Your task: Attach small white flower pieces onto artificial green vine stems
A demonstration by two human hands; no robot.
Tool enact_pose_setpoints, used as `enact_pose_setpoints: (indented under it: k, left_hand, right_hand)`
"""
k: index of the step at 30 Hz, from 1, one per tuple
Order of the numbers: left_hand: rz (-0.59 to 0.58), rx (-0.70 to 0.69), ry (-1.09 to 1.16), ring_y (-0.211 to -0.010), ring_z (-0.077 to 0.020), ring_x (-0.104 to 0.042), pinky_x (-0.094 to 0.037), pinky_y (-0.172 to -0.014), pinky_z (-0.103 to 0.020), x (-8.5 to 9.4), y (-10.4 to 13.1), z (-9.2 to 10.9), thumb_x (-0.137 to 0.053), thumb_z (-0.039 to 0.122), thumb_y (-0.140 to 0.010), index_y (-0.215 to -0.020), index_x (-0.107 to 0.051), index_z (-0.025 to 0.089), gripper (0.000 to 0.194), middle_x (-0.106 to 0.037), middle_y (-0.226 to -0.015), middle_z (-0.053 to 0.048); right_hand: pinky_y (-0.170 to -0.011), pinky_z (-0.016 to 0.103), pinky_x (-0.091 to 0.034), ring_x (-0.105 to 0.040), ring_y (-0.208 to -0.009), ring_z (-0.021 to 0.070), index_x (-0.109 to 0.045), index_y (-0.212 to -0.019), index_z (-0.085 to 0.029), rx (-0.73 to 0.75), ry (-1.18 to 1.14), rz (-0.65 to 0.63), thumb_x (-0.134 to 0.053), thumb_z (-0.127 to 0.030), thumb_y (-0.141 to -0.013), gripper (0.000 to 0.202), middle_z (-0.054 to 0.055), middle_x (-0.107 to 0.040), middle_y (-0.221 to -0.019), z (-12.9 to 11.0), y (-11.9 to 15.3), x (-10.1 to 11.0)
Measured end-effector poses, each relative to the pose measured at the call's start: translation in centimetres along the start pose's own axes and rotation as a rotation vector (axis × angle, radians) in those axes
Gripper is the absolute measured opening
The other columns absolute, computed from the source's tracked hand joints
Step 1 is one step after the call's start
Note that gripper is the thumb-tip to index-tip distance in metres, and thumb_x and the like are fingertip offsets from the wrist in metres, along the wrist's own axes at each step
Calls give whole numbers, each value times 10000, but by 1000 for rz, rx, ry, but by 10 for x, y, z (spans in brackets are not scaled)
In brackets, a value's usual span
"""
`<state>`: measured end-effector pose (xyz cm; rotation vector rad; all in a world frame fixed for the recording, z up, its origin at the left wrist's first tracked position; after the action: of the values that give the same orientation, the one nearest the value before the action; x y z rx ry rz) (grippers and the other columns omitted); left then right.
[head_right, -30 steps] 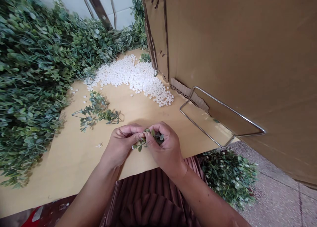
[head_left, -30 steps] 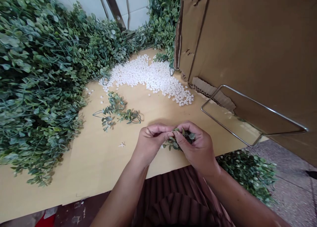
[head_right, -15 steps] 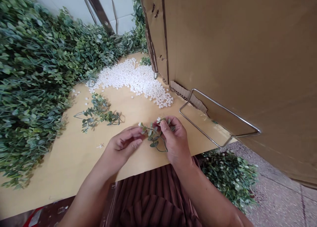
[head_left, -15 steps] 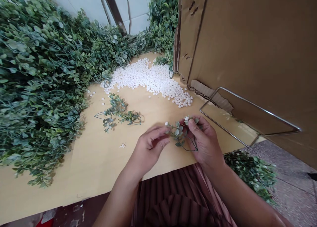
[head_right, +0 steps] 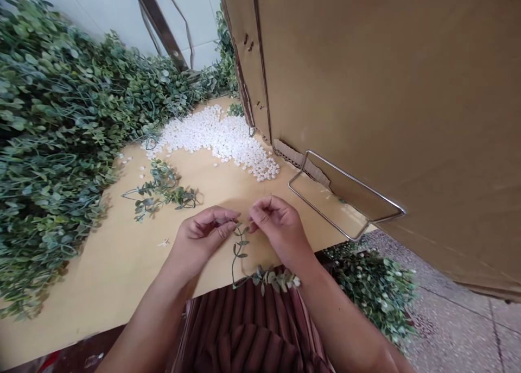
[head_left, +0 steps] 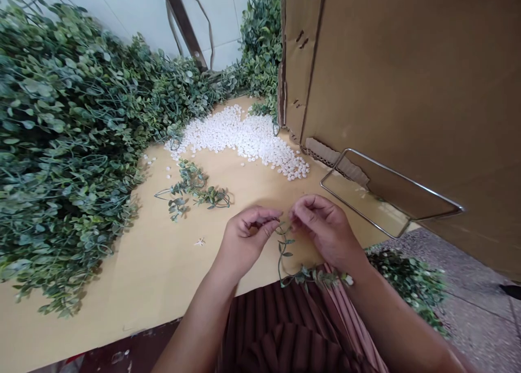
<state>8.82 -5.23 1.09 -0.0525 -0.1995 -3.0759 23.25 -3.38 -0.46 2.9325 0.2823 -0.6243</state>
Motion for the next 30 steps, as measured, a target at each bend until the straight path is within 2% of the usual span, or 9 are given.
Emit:
enact_pose_setpoints:
  k: [2, 4, 7, 12, 16, 20, 22, 25, 30]
  left_hand:
    - [-1, -62, -21, -686, -140, -611, -496, -656, -253, -2, -1, 6, -687, 188, -652, -740, -716, 168, 95, -693, -747, -46]
    - [0, -125, -62, -678, -139, -604, -489, -637, -251, -4, -4, 12, -663, 173, -672, -754, -717, 171, 98, -689, -755, -47]
    - [8, -220, -155, -639, -124, -579, -471, -606, -236, -8, -8, 19, -637, 134, -683, -747, -717, 185, 114, -678, -719, -30]
    - [-1, -292, -230, -610, -119, -554, -447, -593, -234, -10, -15, 26, -649, 133, -668, -755, -719, 192, 126, -660, -671, -17]
    - [-62, -242, -236, -592, -116, -546, -427, -576, -229, -11, -24, 28, -665, 149, -659, -757, -713, 176, 113, -644, -627, -10]
    - [-116, -151, -298, -646, -140, -581, -439, -607, -243, -7, -45, 27, -630, 183, -691, -802, -707, 152, 139, -672, -701, -40]
    - [-17, -148, -405, -667, -149, -581, -446, -635, -262, 3, -64, 23, -588, 211, -726, -834, -702, 145, 171, -680, -774, -58]
    - [211, -247, -733, -751, -178, -577, -443, -726, -297, 24, -94, 19, -569, 204, -730, -903, -702, 166, 221, -651, -879, -69]
    - [249, -225, -994, -834, -241, -590, -428, -776, -329, 41, -123, 11, -536, 152, -736, -863, -720, 169, 224, -643, -886, -102]
  right_hand:
    - [-690, 237, -506, -602, -740, 118, -627, -833, -194, 100, 196, 4, -686, -273, -720, 150, 9, -642, -816, 1, 3, -3]
    - [-799, 287, -495, -608, -897, 157, -604, -985, -194, 133, 305, -99, -638, -258, -762, 234, 47, -654, -972, 2, 6, -11]
    - [-846, 325, -483, -610, -968, 181, -563, -1090, -180, 101, 354, -201, -536, -264, -831, 273, 75, -660, -1041, 3, 9, -20]
    - [-822, 311, -478, -620, -935, 189, -605, -1001, -176, 119, 427, -75, -495, -300, -842, 230, 63, -680, -961, 2, 6, -14]
    - [-761, 291, -463, -608, -867, 187, -584, -932, -164, 175, 573, 21, -476, -315, -847, 204, 75, -663, -912, -1, 6, -9]
    - [-633, 250, -405, -529, -681, 145, -509, -757, -182, 253, 732, 60, -412, -286, -875, 185, 23, -568, -717, -3, 7, -7]
    - [-594, 242, -371, -462, -616, 129, -444, -675, -194, 291, 780, 60, -391, -278, -882, 230, -5, -480, -646, -3, 8, -7]
    - [-573, 234, -353, -427, -585, 121, -425, -686, -200, 302, 792, 60, -373, -277, -891, 225, -21, -430, -622, 0, 7, -6]
    - [-599, 236, -376, -511, -643, 142, -441, -739, -202, 270, 802, 61, -359, -306, -901, 209, -5, -499, -631, 1, 4, -5]
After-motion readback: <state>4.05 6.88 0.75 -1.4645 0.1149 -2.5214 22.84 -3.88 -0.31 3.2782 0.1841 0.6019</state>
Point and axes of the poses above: each hand's wrist, its own y-axis away from the middle knuckle, its own x-axis out of the back of the hand, z = x × y, the point moved 3 cm from there along -y, towards the middle knuckle
